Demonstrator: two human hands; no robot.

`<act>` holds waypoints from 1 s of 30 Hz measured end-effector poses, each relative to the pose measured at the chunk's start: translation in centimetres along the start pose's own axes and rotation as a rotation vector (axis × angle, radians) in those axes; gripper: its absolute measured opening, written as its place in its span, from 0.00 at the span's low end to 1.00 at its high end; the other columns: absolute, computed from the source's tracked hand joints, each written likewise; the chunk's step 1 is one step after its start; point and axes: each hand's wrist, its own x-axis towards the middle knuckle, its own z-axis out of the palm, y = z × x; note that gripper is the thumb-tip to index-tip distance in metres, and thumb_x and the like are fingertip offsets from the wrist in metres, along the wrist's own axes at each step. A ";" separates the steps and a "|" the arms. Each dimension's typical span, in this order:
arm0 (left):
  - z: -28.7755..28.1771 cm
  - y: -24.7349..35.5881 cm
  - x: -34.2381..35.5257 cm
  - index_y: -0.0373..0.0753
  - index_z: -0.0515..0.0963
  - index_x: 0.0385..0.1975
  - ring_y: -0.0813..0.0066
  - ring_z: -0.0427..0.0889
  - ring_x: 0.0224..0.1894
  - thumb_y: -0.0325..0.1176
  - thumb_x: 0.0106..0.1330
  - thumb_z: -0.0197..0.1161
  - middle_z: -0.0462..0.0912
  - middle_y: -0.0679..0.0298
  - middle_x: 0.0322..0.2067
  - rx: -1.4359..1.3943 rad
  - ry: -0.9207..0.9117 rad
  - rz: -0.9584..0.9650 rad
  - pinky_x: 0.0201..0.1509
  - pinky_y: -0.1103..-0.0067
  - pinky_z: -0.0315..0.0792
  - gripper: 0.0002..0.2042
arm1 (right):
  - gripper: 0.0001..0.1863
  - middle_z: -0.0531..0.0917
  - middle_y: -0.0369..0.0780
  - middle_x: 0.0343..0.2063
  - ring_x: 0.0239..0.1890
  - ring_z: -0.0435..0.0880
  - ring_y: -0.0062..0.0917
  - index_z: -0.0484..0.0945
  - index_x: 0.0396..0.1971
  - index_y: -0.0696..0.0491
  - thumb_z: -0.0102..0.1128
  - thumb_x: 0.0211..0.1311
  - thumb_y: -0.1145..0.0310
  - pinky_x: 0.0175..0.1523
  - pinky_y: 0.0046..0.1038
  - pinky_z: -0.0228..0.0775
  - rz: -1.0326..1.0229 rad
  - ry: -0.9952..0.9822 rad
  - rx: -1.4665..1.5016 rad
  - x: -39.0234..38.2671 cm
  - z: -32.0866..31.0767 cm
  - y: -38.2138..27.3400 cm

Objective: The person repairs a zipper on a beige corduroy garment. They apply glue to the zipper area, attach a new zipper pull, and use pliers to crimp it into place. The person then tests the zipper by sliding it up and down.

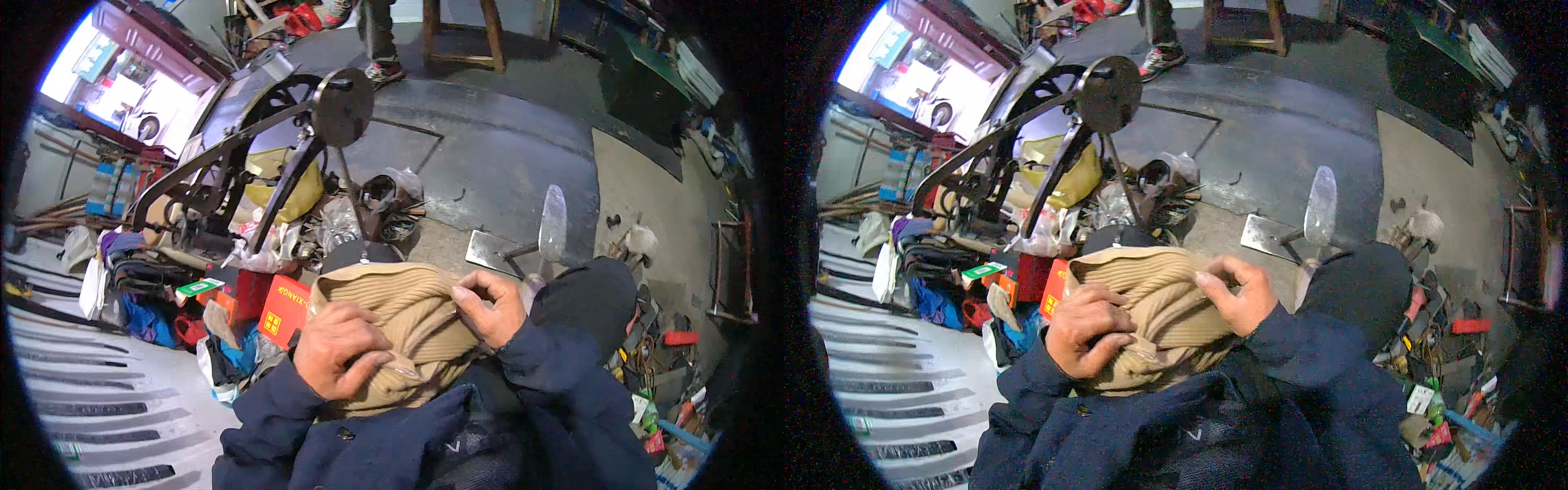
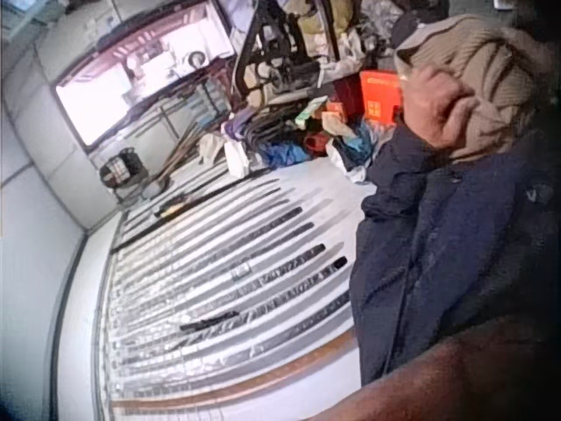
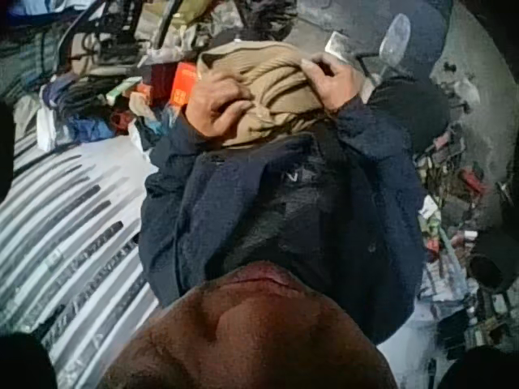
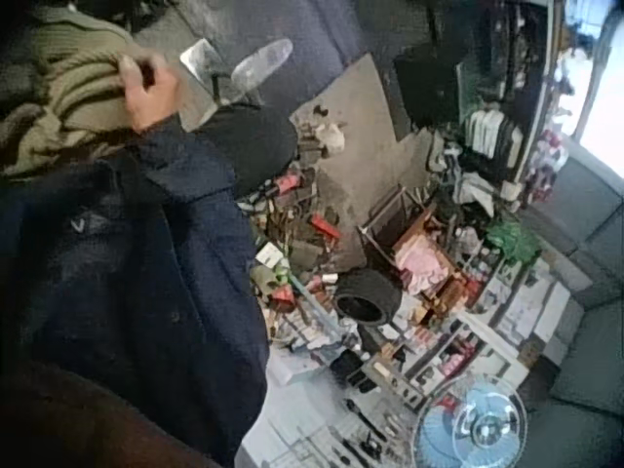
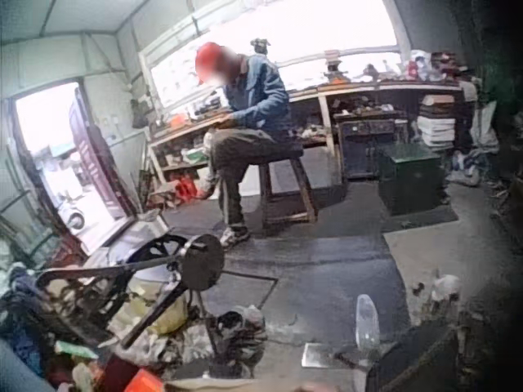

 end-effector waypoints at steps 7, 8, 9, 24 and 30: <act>-1.0 -1.5 0.3 0.36 0.83 0.36 0.56 0.85 0.39 0.24 0.57 0.67 0.85 0.57 0.33 0.101 0.462 -0.062 0.47 0.69 0.78 0.07 | 0.14 0.85 0.45 0.28 0.29 0.83 0.30 0.84 0.47 0.56 0.65 0.64 0.67 0.38 0.28 0.75 -0.341 -0.209 -0.389 2.2 5.0 -3.1; -1.5 -2.6 0.8 0.36 0.83 0.37 0.55 0.84 0.39 0.27 0.58 0.68 0.85 0.55 0.34 0.190 0.529 -0.119 0.46 0.68 0.77 0.08 | 0.14 0.85 0.45 0.29 0.28 0.83 0.31 0.84 0.47 0.56 0.65 0.64 0.67 0.37 0.28 0.74 -0.393 -0.192 -0.352 2.3 5.4 -3.2; -1.9 -3.8 1.3 0.36 0.82 0.38 0.54 0.84 0.39 0.31 0.59 0.69 0.85 0.54 0.35 0.277 0.590 -0.237 0.46 0.68 0.77 0.10 | 0.14 0.84 0.46 0.29 0.27 0.82 0.32 0.84 0.47 0.56 0.65 0.64 0.67 0.37 0.28 0.74 -0.443 -0.175 -0.315 2.3 5.7 -3.3; 2.4 2.5 -1.1 0.31 0.78 0.48 0.76 0.82 0.44 0.28 0.76 0.52 0.84 0.60 0.41 -0.695 0.414 -0.431 0.50 0.78 0.75 0.10 | 0.24 0.80 0.52 0.48 0.53 0.80 0.49 0.77 0.55 0.58 0.60 0.71 0.54 0.56 0.42 0.72 -0.381 -0.327 -0.058 -0.7 5.8 -5.6; 1.9 2.1 -0.5 0.35 0.71 0.62 0.81 0.84 0.40 0.22 0.69 0.61 0.86 0.63 0.38 -0.690 0.355 -0.438 0.46 0.81 0.76 0.21 | 0.21 0.79 0.55 0.49 0.51 0.79 0.54 0.75 0.57 0.57 0.56 0.67 0.63 0.55 0.47 0.73 -0.401 -0.312 -0.133 -1.0 6.2 -5.5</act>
